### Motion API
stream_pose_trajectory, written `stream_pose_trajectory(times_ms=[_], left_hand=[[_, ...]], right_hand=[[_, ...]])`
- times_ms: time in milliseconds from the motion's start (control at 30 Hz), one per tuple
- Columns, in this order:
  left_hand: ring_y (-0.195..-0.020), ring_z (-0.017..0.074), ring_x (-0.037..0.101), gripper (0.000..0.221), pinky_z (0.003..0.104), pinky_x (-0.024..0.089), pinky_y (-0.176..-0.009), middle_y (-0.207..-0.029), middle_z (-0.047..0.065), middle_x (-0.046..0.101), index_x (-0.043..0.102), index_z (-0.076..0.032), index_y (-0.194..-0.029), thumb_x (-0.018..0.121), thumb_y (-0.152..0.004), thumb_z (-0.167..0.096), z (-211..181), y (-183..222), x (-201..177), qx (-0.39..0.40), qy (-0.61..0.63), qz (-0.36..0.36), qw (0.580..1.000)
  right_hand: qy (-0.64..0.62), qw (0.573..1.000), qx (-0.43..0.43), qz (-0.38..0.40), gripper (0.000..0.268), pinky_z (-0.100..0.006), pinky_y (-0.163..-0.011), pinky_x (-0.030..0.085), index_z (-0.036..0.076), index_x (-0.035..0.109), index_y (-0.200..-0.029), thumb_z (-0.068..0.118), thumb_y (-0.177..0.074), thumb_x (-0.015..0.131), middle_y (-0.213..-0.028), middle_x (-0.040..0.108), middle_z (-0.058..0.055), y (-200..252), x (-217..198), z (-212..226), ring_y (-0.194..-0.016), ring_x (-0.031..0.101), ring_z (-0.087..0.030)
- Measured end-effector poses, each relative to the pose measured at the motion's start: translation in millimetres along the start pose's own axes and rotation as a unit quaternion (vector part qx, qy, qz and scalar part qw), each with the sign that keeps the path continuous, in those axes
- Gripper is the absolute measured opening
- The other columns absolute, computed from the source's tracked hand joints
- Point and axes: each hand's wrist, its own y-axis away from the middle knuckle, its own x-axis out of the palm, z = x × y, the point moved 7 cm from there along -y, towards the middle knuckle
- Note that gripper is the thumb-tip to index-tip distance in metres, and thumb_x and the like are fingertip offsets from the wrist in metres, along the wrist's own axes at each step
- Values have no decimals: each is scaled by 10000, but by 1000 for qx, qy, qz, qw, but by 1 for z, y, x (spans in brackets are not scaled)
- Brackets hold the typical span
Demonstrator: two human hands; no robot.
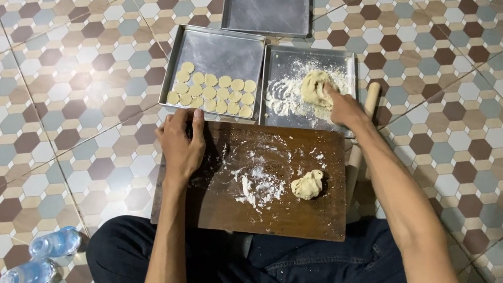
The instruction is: Rolling out dough with a rolling pin and cutting it into small circular shapes to be placed on a baking tray.
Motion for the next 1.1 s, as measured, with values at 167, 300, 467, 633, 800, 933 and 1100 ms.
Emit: stream_pose_trajectory(times_ms=[167,300,467,633,800,933,1100], left_hand=[[-1019,290,629,461,490,305,-1008,-981,105,731,697,-110,-1073,410,-1124,-467,5,-1,4,7,-12,1,1000],[-1018,288,636,463,498,299,-1015,-989,116,735,703,-110,-1084,410,-1123,-467,3,0,2,8,-8,-1,1000],[-1038,295,640,490,490,301,-1016,-1012,127,734,701,-95,-1105,409,-1120,-489,2,2,3,6,-12,11,1000],[-1067,314,642,502,511,291,-1058,-1042,151,730,695,-75,-1118,424,-1113,-498,-8,2,-1,20,0,16,1000],[-1072,358,648,431,548,313,-1069,-1040,165,713,678,-79,-1111,459,-1110,-450,-28,7,-11,63,-11,-4,998],[-1102,314,633,377,567,296,-1109,-1075,151,692,658,-71,-1160,460,-1115,-389,-57,17,-5,97,-36,28,994],[-1109,329,666,458,526,449,-1050,-1098,168,692,652,-100,-1207,530,-1033,-506,-121,54,41,181,75,197,961]], right_hand=[[-94,989,-24,-110,656,-614,-876,542,56,443,-1505,18,-897,687,-1257,623,-376,-20,12,-51,-1134,641,-522],[-178,964,-22,-197,387,-571,-808,538,20,647,-1219,167,-892,792,-1081,702,-302,-40,20,-102,-1013,686,-473],[-220,937,-64,-263,353,-486,-772,547,63,719,-1156,181,-850,849,-1058,721,-215,-13,-13,-102,-954,705,-400],[-239,918,-100,-301,409,-493,-793,568,-40,665,-1157,114,-830,856,-1062,707,-265,59,-59,-39,-965,704,-431],[-273,909,-203,-242,398,-465,-799,601,-36,572,-1099,183,-915,849,-1034,648,-299,155,-58,36,-880,707,-410],[-294,918,-201,-176,356,-482,-799,603,-48,586,-1062,121,-877,839,-997,664,-289,207,-25,70,-841,706,-399],[-186,923,-201,-268,354,-534,-1027,469,10,694,-954,293,-857,882,-1033,623,-188,226,6,66,-1043,631,-357]])
